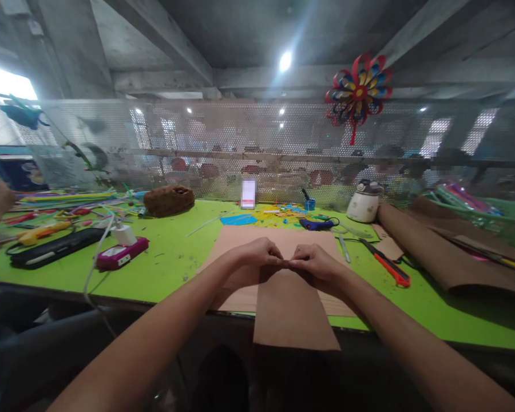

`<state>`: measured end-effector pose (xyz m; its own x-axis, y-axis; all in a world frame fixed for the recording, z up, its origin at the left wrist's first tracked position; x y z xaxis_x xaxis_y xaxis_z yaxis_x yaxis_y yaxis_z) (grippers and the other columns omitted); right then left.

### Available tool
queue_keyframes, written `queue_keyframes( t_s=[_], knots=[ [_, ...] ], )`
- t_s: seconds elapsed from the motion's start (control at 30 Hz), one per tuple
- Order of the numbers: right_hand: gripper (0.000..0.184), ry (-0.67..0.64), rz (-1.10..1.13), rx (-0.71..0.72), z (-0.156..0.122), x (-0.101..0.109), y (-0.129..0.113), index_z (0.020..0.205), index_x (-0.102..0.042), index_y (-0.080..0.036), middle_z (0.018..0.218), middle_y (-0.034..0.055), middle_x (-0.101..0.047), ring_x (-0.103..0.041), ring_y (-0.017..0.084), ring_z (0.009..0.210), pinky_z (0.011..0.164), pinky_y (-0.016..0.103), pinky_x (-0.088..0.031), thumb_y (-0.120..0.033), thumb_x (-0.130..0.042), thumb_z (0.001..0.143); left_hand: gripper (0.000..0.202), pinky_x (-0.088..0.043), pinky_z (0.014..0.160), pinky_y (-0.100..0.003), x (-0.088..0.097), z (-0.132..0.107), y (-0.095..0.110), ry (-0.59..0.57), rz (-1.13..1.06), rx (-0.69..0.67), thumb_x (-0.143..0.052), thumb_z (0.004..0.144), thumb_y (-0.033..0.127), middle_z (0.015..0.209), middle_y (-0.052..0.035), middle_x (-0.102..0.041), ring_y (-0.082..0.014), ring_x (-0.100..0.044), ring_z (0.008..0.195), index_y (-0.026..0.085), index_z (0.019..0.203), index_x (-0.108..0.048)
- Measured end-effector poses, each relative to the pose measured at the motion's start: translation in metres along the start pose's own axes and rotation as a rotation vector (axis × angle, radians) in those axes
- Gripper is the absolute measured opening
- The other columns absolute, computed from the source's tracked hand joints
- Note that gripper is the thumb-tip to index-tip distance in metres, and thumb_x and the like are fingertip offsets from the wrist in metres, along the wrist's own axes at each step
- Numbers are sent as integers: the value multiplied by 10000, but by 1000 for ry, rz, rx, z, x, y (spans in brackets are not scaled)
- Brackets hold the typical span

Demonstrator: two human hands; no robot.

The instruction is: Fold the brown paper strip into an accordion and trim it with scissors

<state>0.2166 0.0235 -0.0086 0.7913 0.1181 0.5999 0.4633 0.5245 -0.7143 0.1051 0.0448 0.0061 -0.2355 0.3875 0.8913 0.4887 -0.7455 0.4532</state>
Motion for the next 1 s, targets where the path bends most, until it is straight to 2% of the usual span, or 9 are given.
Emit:
queue_keyframes(
  t_s=[0.2,0.37,0.53,0.8,1.0],
  knots=[
    [240,-77,-218,143,2,-9,-25,862,-729,-178,756,59,-619,-550,166,719,650,265,-406,-354,-569,828,218,-363,573,-189,-2,2,-6,96,22,39,-595,757,250,744,-40,-665,-113,-514,630,129,885,-724],
    [198,-34,-384,202,4,-10,-38,803,-733,-173,729,62,-597,-541,164,718,636,257,-398,-276,-568,839,197,-361,572,-201,-4,-2,-4,182,-39,15,-584,773,222,736,-47,-645,-118,-519,649,113,860,-722],
    [177,-26,-352,178,3,-10,-35,746,-729,-156,679,45,-574,-530,137,632,583,241,-392,-222,-582,821,196,-361,578,-212,-1,-10,4,199,-18,-33,-581,775,232,744,-48,-639,-112,-512,640,121,880,-705],
    [214,-52,-361,149,0,-10,-37,787,-743,-185,663,34,-554,-506,126,597,549,238,-357,-286,-559,834,175,-364,560,-218,-2,-13,-5,216,-55,-3,-608,750,254,725,-53,-628,-116,-520,630,108,811,-684],
    [172,-27,-358,134,-2,-6,-33,759,-721,-163,672,34,-575,-527,136,627,576,242,-368,-265,-590,803,178,-343,516,-209,2,-17,-4,212,-109,36,-609,724,266,662,-21,-593,-108,-496,586,100,771,-654]
  ],
)
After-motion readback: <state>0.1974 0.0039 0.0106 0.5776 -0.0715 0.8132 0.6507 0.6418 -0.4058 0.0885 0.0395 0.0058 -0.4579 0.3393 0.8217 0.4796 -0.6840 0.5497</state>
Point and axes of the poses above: each hand's wrist, its own z-axis towards the middle knuckle, its own x-axis out of the back of the hand, y = z × x, the point moved 8 cm from there along z, towards the middle knuckle
